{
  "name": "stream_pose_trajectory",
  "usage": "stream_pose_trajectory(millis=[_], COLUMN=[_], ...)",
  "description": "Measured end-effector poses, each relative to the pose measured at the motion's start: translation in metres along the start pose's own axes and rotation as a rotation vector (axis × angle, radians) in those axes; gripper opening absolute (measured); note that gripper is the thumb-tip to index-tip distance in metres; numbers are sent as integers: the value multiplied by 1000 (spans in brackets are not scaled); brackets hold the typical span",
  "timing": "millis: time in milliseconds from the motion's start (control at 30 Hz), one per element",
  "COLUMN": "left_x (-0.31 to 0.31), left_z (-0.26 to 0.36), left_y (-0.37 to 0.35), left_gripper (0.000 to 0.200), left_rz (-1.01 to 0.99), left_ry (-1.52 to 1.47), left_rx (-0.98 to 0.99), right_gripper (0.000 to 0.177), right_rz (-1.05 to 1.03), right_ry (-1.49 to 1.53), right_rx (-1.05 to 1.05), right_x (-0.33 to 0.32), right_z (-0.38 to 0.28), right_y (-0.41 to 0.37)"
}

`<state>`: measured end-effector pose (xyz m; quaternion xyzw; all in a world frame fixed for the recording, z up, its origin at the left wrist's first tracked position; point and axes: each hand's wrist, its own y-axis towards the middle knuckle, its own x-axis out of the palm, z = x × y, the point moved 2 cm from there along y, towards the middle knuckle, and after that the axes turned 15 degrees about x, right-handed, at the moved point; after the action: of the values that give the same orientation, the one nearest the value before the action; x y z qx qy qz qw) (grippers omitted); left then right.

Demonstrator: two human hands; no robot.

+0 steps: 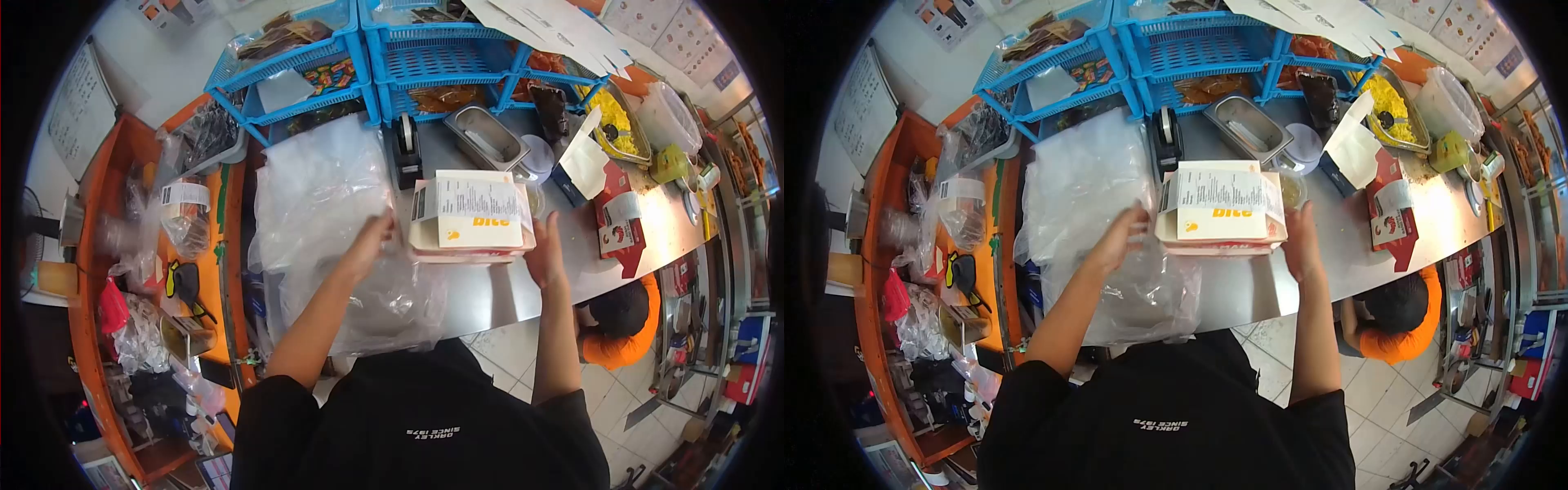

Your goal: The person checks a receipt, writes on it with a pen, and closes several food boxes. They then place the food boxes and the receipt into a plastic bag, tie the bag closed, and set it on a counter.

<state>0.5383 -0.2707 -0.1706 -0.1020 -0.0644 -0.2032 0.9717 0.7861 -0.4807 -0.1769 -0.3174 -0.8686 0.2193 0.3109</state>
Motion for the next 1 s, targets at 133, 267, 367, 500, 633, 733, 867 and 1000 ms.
stream_pose_trajectory(millis=[133, 267, 367, 500, 633, 733, 867, 1000], left_x=[-17, -5, 24, 52, 52, 53, 26, -34], left_z=[-11, 38, 3, -14, 4, 52, 134, 181], left_y=[-16, -12, 20, 9, 3, -2, -26, -65], left_gripper=[33, 46, 60, 78, 85, 81, 80, 82], left_rz=[-612, -360, -365, -587, -672, -688, -711, -647], left_ry=[656, 556, -63, -201, -38, -119, -136, 85], left_rx=[62, 158, 26, -196, -180, -1, 88, -20], right_gripper=[79, 80, 85, 83, 81, 78, 79, 77], right_rz=[-10, 36, -91, -155, -189, -141, -223, -560], right_ry=[-235, -261, -140, -52, 32, 40, 70, 206], right_rx=[24, 158, 204, 189, 116, -42, -83, 88], right_x=[1, -9, -9, 17, 21, 53, 109, 137], right_z=[3, 14, 17, 10, 8, -21, -46, -2], right_y=[-9, -2, 14, 5, 4, -36, -99, -129])
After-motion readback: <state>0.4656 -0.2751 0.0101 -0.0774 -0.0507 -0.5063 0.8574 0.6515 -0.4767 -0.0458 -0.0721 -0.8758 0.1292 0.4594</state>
